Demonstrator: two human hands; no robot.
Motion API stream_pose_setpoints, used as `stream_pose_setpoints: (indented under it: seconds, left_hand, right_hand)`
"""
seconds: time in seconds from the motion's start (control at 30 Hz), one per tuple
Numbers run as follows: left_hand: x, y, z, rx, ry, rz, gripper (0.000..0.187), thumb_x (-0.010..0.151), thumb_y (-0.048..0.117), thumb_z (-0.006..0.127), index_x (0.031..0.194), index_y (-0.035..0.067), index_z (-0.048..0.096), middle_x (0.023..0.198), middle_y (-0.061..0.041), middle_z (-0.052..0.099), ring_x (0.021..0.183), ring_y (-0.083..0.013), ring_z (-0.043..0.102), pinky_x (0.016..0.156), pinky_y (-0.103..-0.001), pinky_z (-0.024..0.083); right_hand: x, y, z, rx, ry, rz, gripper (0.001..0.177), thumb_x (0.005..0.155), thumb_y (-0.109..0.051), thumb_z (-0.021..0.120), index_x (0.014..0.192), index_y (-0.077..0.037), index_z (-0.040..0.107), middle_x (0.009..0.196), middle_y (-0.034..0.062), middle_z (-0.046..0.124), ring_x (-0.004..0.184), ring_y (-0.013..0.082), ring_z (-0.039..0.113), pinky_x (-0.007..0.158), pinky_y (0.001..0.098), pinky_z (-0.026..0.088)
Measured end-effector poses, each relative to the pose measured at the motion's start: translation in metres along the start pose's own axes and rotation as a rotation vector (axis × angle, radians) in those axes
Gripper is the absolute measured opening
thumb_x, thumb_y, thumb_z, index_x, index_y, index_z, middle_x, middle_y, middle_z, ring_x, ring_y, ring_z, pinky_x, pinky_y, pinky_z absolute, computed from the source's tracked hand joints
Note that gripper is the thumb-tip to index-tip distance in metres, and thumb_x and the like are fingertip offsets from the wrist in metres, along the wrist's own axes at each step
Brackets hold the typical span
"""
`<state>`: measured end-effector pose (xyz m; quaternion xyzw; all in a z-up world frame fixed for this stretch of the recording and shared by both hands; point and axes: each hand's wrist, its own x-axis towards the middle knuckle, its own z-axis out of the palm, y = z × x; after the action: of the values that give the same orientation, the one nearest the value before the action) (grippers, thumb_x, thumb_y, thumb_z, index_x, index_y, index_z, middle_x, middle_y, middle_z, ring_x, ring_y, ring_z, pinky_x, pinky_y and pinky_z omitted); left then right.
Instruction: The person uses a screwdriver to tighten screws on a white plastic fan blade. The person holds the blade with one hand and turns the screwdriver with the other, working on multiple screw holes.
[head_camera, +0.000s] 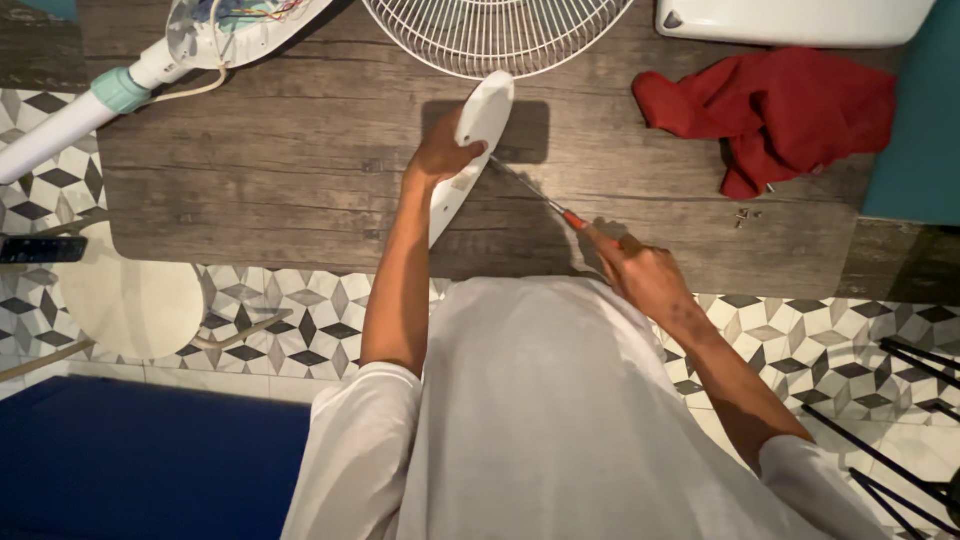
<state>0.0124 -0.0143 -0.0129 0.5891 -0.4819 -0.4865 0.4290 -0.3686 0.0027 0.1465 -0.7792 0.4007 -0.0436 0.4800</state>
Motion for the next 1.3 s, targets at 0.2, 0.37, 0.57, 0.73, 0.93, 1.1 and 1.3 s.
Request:
stream_pose_setpoints:
  seconds: [0.2,0.37,0.57,0.73,0.93,1.1,1.3]
  left_hand:
    - [-0.001,0.02,-0.016,0.154,-0.015,-0.088,0.071,0.081,0.011,0.082,0.145,0.005,0.054,0.125,-0.015,0.072,0.115,-0.0241,0.068,0.103,-0.036,0.052]
    - [-0.001,0.032,-0.022,0.129,0.015,-0.203,0.075,0.079,0.015,0.086,0.146,0.006,0.054,0.13,-0.016,0.07,0.119,-0.027,0.066,0.104,-0.037,0.051]
    - [-0.005,0.034,-0.024,0.023,0.012,-0.287,0.081,0.078,0.014,0.086,0.149,0.007,0.049,0.135,-0.014,0.068,0.124,-0.0266,0.065,0.108,-0.038,0.048]
    - [-0.004,0.03,-0.026,-0.175,-0.038,-0.263,0.079,0.077,0.007,0.085,0.149,0.007,0.052,0.135,-0.013,0.069,0.124,-0.0259,0.065,0.108,-0.038,0.051]
    - [-0.008,0.026,-0.029,-0.242,-0.037,-0.356,0.08,0.078,0.005,0.082,0.151,0.014,0.05,0.135,-0.01,0.069,0.125,-0.0242,0.065,0.107,-0.038,0.052]
    - [-0.01,0.025,-0.031,-0.3,-0.012,-0.403,0.083,0.078,0.006,0.084,0.151,0.015,0.048,0.136,-0.01,0.067,0.124,-0.0249,0.065,0.106,-0.04,0.054]
    - [-0.007,0.027,-0.034,-0.291,-0.039,-0.459,0.084,0.078,0.006,0.083,0.153,0.015,0.045,0.135,-0.01,0.067,0.121,-0.0238,0.067,0.101,-0.039,0.058]
  right_hand:
    - [0.005,-0.026,-0.009,0.543,0.012,0.321,0.048,0.096,-0.011,0.071,0.143,-0.006,0.064,0.091,0.0075,0.07,0.065,0.0099,0.054,0.051,0.0255,0.043]
    - [0.013,-0.034,-0.019,0.892,-0.008,0.542,0.047,0.096,-0.011,0.06,0.143,-0.01,0.06,0.097,0.009,0.073,0.061,0.0072,0.05,0.042,0.0212,0.034]
    - [0.009,-0.073,-0.027,-0.445,-0.031,-0.172,0.052,0.097,-0.007,0.065,0.148,-0.014,0.056,0.103,0.0177,0.07,0.062,0.0255,0.066,0.058,0.0374,0.056]
    - [0.008,-0.111,-0.038,-0.628,-0.009,-0.234,0.066,0.086,-0.004,0.07,0.149,-0.007,0.052,0.111,0.023,0.067,0.06,0.033,0.069,0.056,0.0419,0.058]
    - [0.012,-0.123,-0.029,-0.166,0.556,-0.207,0.027,0.098,-0.014,0.073,0.117,0.001,0.063,0.109,0.0215,0.07,0.077,0.034,0.072,0.066,0.0402,0.058]
    - [0.01,-0.123,-0.022,-0.179,0.511,-0.255,0.026,0.1,-0.019,0.071,0.104,0.005,0.063,0.097,0.023,0.07,0.075,0.0352,0.072,0.059,0.0406,0.057]
    - [0.012,-0.135,-0.045,-0.513,0.057,0.105,0.035,0.106,-0.033,0.065,0.091,-0.001,0.061,0.066,0.0203,0.068,0.057,0.0344,0.067,0.058,0.043,0.055]
